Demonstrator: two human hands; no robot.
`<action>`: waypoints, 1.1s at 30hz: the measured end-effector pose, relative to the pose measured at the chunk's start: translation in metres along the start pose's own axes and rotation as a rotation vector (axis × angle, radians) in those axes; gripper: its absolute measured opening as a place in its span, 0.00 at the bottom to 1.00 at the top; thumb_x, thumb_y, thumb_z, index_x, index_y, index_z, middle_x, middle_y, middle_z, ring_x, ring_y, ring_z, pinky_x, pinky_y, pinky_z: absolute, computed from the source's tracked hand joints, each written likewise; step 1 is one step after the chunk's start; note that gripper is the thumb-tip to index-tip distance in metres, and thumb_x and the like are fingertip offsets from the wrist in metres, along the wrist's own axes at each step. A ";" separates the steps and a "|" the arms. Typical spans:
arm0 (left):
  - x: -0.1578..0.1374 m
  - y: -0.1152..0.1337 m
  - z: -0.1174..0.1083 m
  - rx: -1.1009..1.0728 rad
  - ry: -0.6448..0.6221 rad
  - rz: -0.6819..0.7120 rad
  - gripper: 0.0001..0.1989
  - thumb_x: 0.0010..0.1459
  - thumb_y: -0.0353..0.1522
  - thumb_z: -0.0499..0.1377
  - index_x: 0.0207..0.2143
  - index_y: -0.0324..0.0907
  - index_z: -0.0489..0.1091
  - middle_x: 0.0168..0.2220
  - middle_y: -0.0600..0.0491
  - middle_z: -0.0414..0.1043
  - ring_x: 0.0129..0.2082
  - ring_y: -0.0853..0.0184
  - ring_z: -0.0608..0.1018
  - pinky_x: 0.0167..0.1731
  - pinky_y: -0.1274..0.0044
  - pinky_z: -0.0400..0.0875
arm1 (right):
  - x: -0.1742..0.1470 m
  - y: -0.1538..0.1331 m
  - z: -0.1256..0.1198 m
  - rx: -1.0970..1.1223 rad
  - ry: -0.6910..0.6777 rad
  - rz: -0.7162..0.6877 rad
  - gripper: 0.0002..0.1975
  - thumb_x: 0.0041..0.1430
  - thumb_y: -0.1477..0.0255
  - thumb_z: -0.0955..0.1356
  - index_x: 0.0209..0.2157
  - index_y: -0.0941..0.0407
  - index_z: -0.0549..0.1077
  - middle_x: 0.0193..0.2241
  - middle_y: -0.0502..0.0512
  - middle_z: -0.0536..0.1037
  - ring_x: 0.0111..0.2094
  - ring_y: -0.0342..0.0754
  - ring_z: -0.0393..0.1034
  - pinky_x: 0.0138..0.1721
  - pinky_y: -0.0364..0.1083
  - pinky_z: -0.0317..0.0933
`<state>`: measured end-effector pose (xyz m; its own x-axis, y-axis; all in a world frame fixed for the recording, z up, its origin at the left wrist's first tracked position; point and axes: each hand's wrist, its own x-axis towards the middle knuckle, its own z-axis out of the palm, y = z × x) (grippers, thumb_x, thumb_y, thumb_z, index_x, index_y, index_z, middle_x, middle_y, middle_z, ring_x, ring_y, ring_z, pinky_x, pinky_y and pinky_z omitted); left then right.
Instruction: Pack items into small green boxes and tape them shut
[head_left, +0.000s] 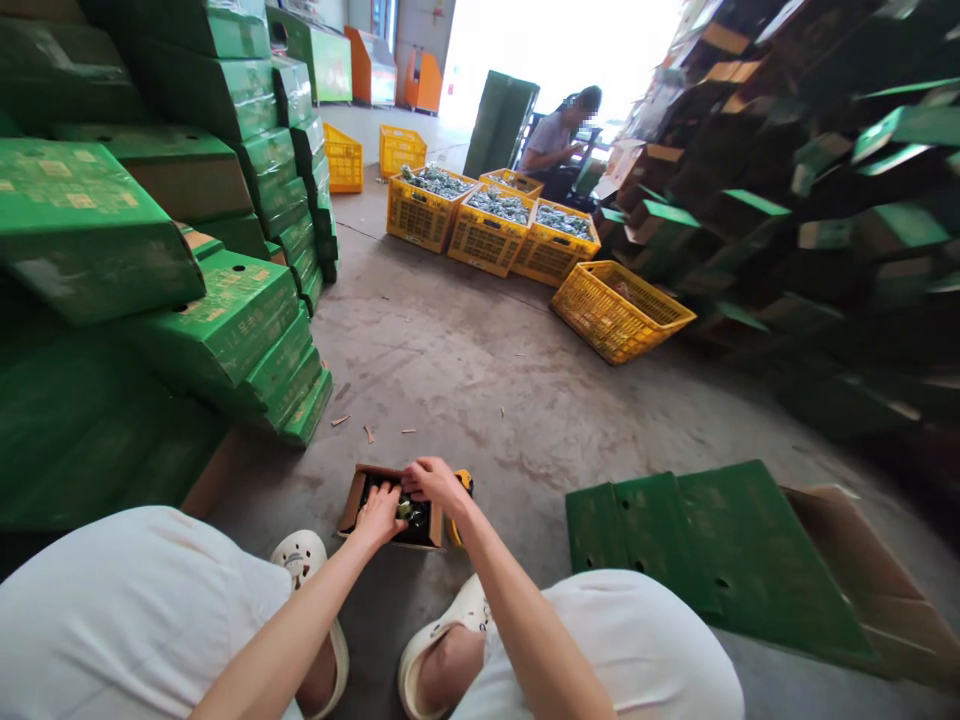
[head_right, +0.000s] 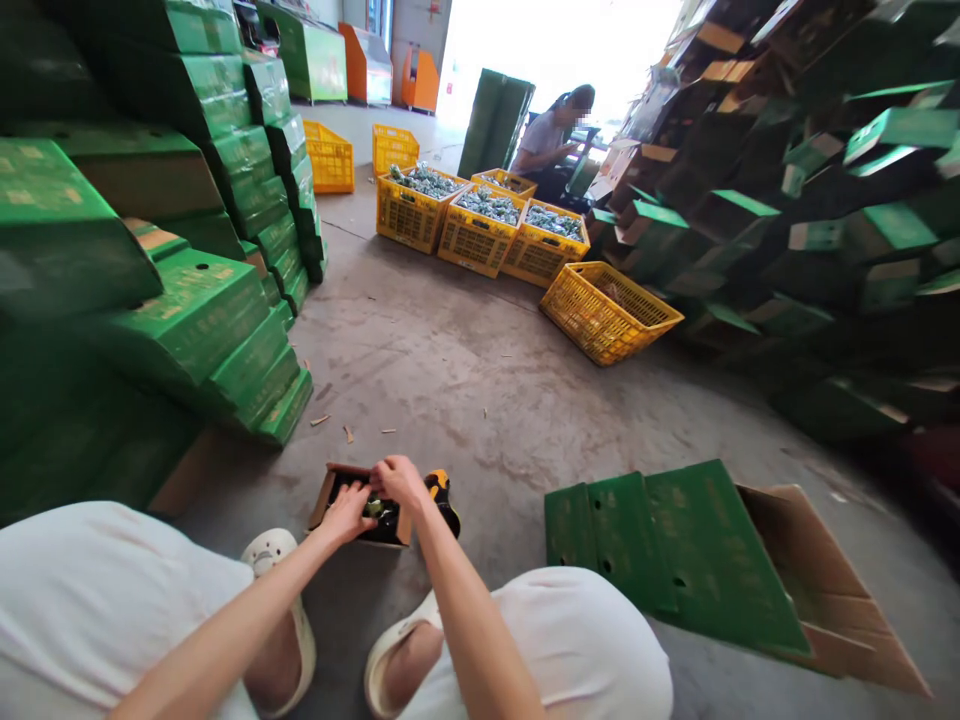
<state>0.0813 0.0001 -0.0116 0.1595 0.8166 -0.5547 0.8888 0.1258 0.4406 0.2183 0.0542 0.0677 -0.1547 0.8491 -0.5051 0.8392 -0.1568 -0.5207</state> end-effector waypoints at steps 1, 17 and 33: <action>0.000 0.000 -0.001 -0.003 -0.004 -0.009 0.41 0.53 0.35 0.64 0.69 0.46 0.57 0.72 0.44 0.54 0.72 0.48 0.56 0.66 0.64 0.58 | -0.003 -0.004 0.010 -0.001 -0.024 0.006 0.16 0.70 0.71 0.59 0.45 0.58 0.78 0.44 0.58 0.83 0.45 0.48 0.77 0.44 0.41 0.65; -0.018 -0.003 -0.006 -0.071 0.083 0.070 0.31 0.52 0.30 0.61 0.61 0.46 0.65 0.61 0.46 0.70 0.66 0.52 0.64 0.58 0.68 0.67 | -0.032 0.013 0.070 -0.339 0.167 0.260 0.29 0.62 0.85 0.61 0.63 0.60 0.66 0.60 0.75 0.68 0.51 0.59 0.78 0.49 0.49 0.66; -0.011 0.008 -0.002 0.063 0.060 0.038 0.28 0.64 0.40 0.55 0.65 0.44 0.65 0.66 0.43 0.67 0.71 0.47 0.57 0.64 0.56 0.61 | -0.071 0.038 0.030 0.117 0.599 0.095 0.25 0.59 0.73 0.61 0.53 0.55 0.80 0.41 0.57 0.80 0.43 0.51 0.76 0.49 0.44 0.64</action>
<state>0.0855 -0.0069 -0.0009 0.1690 0.8526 -0.4945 0.9081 0.0603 0.4144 0.2459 -0.0273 0.0634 0.2666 0.9590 -0.0963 0.7668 -0.2716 -0.5816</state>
